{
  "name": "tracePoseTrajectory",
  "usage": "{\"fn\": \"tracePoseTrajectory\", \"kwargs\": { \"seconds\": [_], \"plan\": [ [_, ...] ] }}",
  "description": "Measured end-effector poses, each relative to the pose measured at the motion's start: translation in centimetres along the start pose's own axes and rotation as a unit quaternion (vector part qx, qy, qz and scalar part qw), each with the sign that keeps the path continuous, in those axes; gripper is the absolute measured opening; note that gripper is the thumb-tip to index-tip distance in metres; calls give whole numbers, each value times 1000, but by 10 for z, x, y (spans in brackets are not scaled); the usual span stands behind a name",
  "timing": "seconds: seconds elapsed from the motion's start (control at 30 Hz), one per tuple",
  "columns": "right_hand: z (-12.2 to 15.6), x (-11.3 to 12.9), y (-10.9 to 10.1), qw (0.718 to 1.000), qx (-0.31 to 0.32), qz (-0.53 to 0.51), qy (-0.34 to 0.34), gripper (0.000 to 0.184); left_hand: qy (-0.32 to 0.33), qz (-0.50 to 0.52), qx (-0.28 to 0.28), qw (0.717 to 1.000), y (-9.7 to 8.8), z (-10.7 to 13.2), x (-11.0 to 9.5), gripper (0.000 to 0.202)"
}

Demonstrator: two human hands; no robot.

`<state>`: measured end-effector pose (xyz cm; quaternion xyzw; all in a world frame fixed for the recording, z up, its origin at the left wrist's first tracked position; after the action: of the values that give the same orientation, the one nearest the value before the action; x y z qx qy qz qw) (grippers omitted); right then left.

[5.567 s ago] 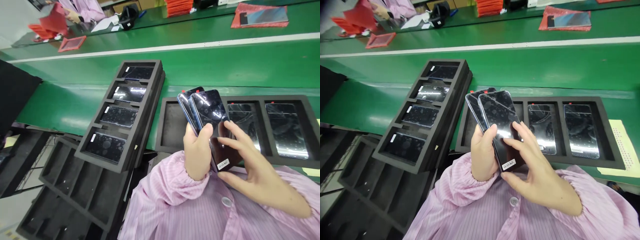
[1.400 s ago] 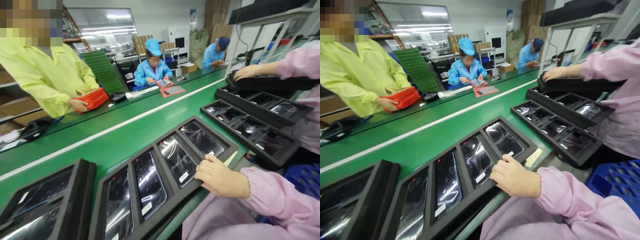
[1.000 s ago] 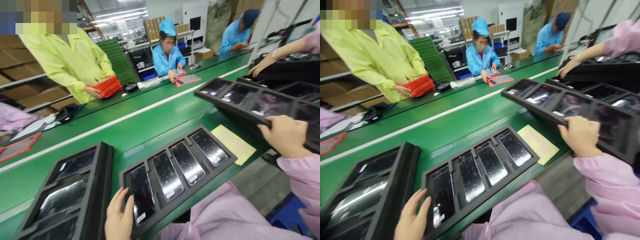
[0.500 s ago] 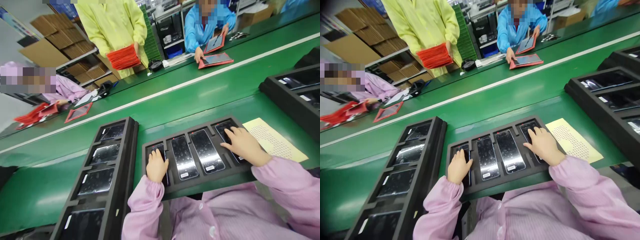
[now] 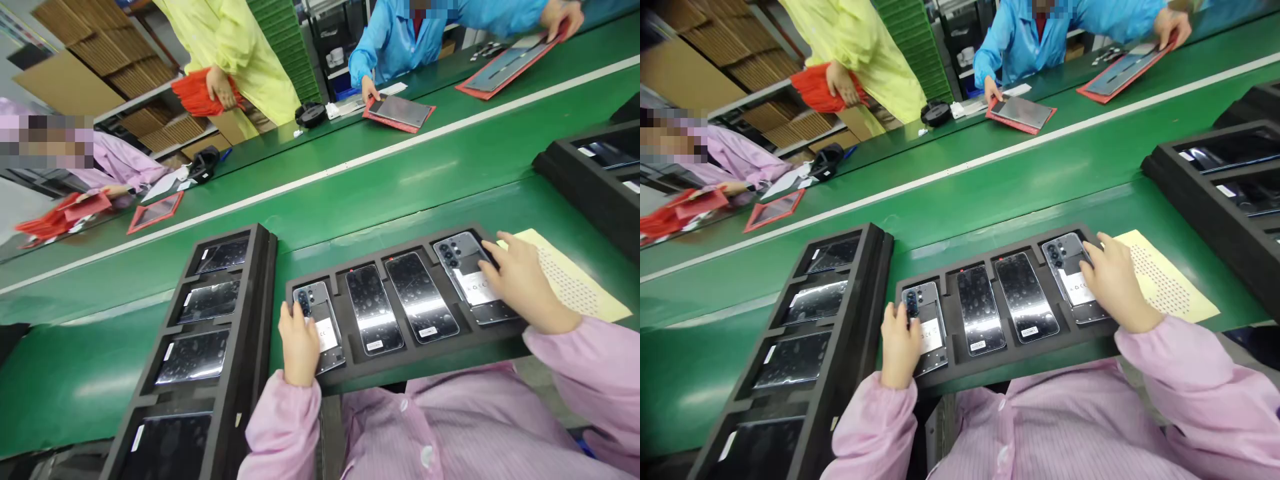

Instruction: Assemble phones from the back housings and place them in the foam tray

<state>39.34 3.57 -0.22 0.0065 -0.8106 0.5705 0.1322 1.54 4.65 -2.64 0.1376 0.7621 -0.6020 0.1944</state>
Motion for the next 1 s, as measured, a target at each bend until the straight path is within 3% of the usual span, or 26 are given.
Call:
{"fn": "tracePoseTrajectory", "kwargs": {
  "seconds": [0.1, 0.2, 0.27, 0.33, 0.47, 0.57, 0.63, 0.7, 0.77, 0.87, 0.93, 1.0],
  "plan": [
    [11, 47, 19, 997, 33, -5, -65, 33, 54, -7, 23, 998, 23, 10, -43, 44],
    [18, 93, 39, 985, 115, -21, -124, 42, 101, -8, 109, 989, 45, 13, -88, 58],
    [18, 112, 45, 980, 155, -17, -124, 54, 89, -42, 185, 978, 54, 13, -110, 67],
    [16, 118, 41, 977, 183, -17, -112, 55, 77, -57, 226, 969, 52, 10, -122, 69],
    [2, 93, 13, 977, 210, -19, -30, 54, 31, -56, 234, 970, 22, -4, -113, 70],
    [-5, 61, 2, 977, 208, -24, 39, 54, -84, 16, 195, 977, 1, -12, -83, 69],
    [-3, 50, 7, 977, 200, -53, 49, 48, -151, 151, 179, 960, 2, -12, -65, 68],
    [6, 51, 18, 977, 192, -90, 36, 43, -178, 237, 182, 938, 14, -5, -56, 67],
    [17, 59, 28, 978, 175, -117, 2, 39, -141, 233, 175, 946, 31, 5, -58, 63],
    [29, 65, 31, 981, 129, -131, -64, 25, 23, 118, 150, 981, 53, 22, -68, 46],
    [33, 53, 25, 982, 93, -133, -92, 20, 117, 26, 141, 983, 59, 30, -71, 38],
    [35, 28, 15, 986, 48, -131, -88, 24, 162, -4, 132, 978, 59, 35, -68, 34]
  ]
}}
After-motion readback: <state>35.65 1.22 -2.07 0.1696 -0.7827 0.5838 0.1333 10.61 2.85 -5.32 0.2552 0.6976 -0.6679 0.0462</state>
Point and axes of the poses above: each hand's wrist, its own z-axis away from the middle knuckle, its own y-axis out of the palm, x = y × z, the point moved 1 cm from there along -z, towards the middle knuckle, and after that the axes turned 2 degrees about z, right-handed, at the moved point
